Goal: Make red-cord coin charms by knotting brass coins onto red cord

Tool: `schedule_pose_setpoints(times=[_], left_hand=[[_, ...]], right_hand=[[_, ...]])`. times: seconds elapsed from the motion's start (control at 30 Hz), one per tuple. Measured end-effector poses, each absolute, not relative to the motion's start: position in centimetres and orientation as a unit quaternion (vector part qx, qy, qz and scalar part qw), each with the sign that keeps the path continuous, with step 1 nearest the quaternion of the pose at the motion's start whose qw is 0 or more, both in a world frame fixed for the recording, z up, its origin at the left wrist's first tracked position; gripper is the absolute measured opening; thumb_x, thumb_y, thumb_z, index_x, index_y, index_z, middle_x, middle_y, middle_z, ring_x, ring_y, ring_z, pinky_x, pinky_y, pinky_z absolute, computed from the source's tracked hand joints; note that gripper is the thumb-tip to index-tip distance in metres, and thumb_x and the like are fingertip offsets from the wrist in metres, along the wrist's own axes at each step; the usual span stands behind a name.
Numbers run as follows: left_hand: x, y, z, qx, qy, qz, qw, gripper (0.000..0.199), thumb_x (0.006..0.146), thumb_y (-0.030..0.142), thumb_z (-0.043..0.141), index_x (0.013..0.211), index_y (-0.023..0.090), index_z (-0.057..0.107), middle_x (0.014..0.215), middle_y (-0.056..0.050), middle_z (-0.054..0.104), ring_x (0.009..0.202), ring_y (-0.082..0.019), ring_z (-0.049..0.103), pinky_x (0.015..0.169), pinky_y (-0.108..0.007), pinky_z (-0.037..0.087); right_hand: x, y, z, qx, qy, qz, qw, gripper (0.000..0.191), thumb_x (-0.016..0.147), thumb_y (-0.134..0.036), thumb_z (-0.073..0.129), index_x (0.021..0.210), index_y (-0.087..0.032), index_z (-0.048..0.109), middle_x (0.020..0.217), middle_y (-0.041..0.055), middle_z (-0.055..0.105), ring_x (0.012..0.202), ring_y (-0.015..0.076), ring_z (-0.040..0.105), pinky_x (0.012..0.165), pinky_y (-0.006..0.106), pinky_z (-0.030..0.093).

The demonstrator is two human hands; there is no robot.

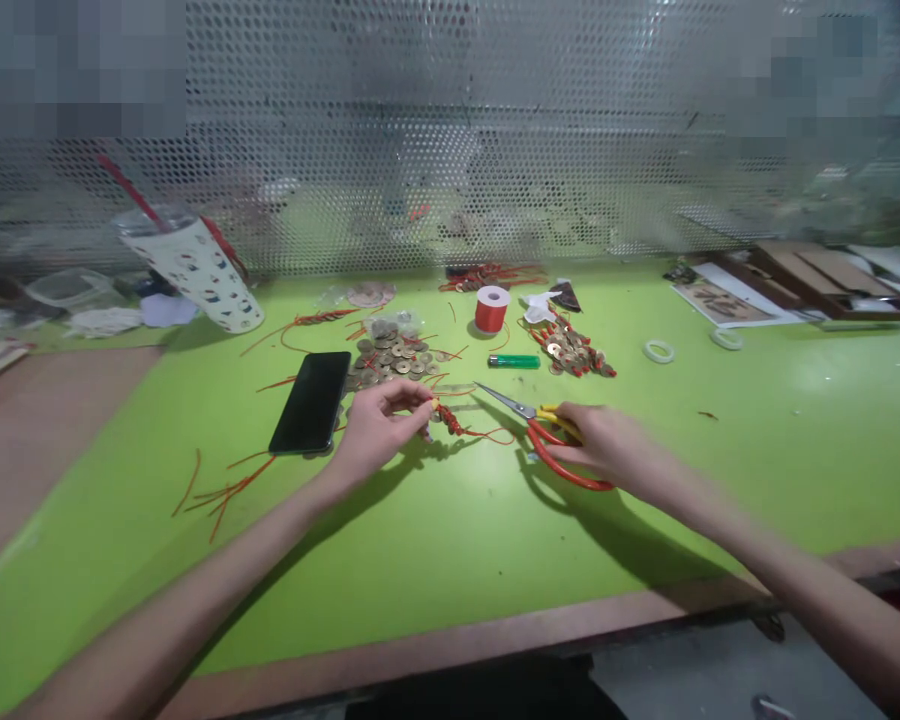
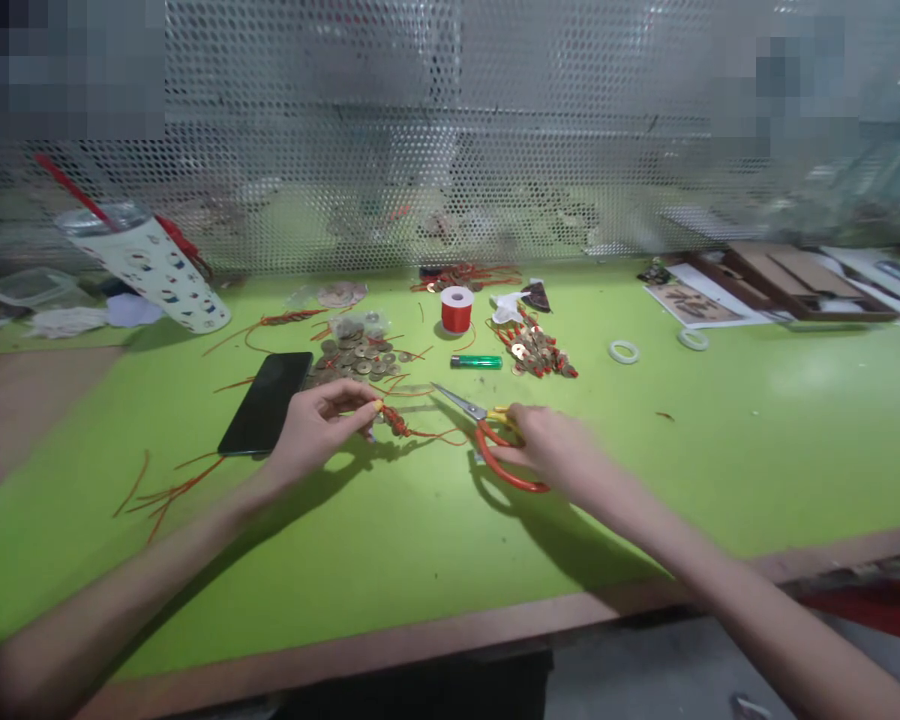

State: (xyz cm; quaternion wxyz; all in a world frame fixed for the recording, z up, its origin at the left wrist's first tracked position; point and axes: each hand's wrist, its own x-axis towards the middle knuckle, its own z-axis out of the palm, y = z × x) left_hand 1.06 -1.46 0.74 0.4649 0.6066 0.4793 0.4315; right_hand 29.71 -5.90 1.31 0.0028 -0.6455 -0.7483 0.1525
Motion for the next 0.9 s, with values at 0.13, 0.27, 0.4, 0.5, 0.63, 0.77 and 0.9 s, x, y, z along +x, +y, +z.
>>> schedule_pose_setpoints(times=[0.13, 0.27, 0.4, 0.5, 0.63, 0.77, 0.9], left_hand=[[1.0, -1.3, 0.4, 0.6, 0.475, 0.423, 0.485, 0.019, 0.07, 0.03, 0.078, 0.077, 0.015, 0.069, 0.072, -0.004, 0.072, 0.051, -0.015, 0.066, 0.055, -0.03, 0.061], [1.1, -1.3, 0.1, 0.601, 0.475, 0.412, 0.493, 0.021, 0.069, 0.032, 0.079, 0.077, 0.015, 0.07, 0.07, -0.004, 0.071, 0.051, -0.015, 0.066, 0.054, -0.029, 0.06], [1.2, -1.4, -0.1, 0.6, 0.47, 0.415, 0.497, 0.019, 0.07, 0.03, 0.078, 0.077, 0.014, 0.069, 0.071, -0.004, 0.071, 0.052, -0.015, 0.066, 0.054, -0.029, 0.061], [1.2, -1.5, -0.2, 0.603, 0.464, 0.417, 0.498, 0.018, 0.072, 0.029, 0.077, 0.079, 0.014, 0.069, 0.073, -0.004, 0.071, 0.052, -0.014, 0.066, 0.055, -0.029, 0.061], [1.1, -1.5, -0.3, 0.606, 0.456, 0.417, 0.501, 0.017, 0.075, 0.028, 0.076, 0.081, 0.013, 0.07, 0.075, -0.004, 0.072, 0.056, -0.014, 0.067, 0.058, -0.027, 0.061], [1.1, -1.5, 0.1, 0.598, 0.456, 0.429, 0.501, 0.017, 0.075, 0.027, 0.076, 0.081, 0.014, 0.069, 0.076, -0.004, 0.072, 0.055, -0.013, 0.067, 0.057, -0.027, 0.061], [1.2, -1.5, 0.6, 0.591, 0.458, 0.441, 0.497, 0.017, 0.074, 0.028, 0.076, 0.079, 0.013, 0.068, 0.075, -0.003, 0.071, 0.054, -0.012, 0.066, 0.056, -0.025, 0.06]], right_hand=[[31.0, -6.0, 1.6, -0.665, -0.739, 0.106, -0.036, 0.034, 0.089, -0.049, 0.057, 0.089, -0.016, 0.062, 0.081, 0.0116, 0.068, 0.059, 0.0199, 0.057, 0.052, 0.029, 0.03], [30.7, -4.8, 4.3, -0.646, -0.74, 0.142, -0.125, 0.03, 0.088, -0.044, 0.061, 0.074, -0.017, 0.064, 0.07, 0.0089, 0.065, 0.053, 0.0172, 0.053, 0.05, 0.029, 0.028], [29.9, -1.3, 5.4, -0.603, -0.778, 0.097, -0.147, 0.029, 0.092, -0.036, 0.058, 0.073, -0.017, 0.068, 0.072, 0.0094, 0.067, 0.059, 0.0184, 0.057, 0.053, 0.03, 0.032], [28.6, 1.6, 3.3, -0.562, -0.825, 0.001, -0.061, 0.024, 0.096, -0.022, 0.05, 0.107, -0.01, 0.067, 0.102, 0.0182, 0.069, 0.084, 0.025, 0.064, 0.069, 0.033, 0.044], [27.0, 3.9, -0.3, -0.544, -0.837, -0.05, -0.042, 0.032, 0.097, -0.008, 0.039, 0.116, 0.001, 0.062, 0.116, 0.0278, 0.064, 0.109, 0.0352, 0.058, 0.09, 0.042, 0.043], [26.2, 3.5, -1.1, -0.575, -0.818, -0.034, -0.006, 0.032, 0.1, -0.012, 0.032, 0.114, 0.002, 0.058, 0.111, 0.0286, 0.063, 0.103, 0.0346, 0.059, 0.086, 0.043, 0.044], [24.9, 0.6, -0.2, -0.552, -0.768, 0.218, 0.24, 0.029, 0.105, -0.034, 0.032, 0.114, -0.015, 0.052, 0.096, 0.0091, 0.063, 0.082, 0.0214, 0.058, 0.075, 0.034, 0.045]])
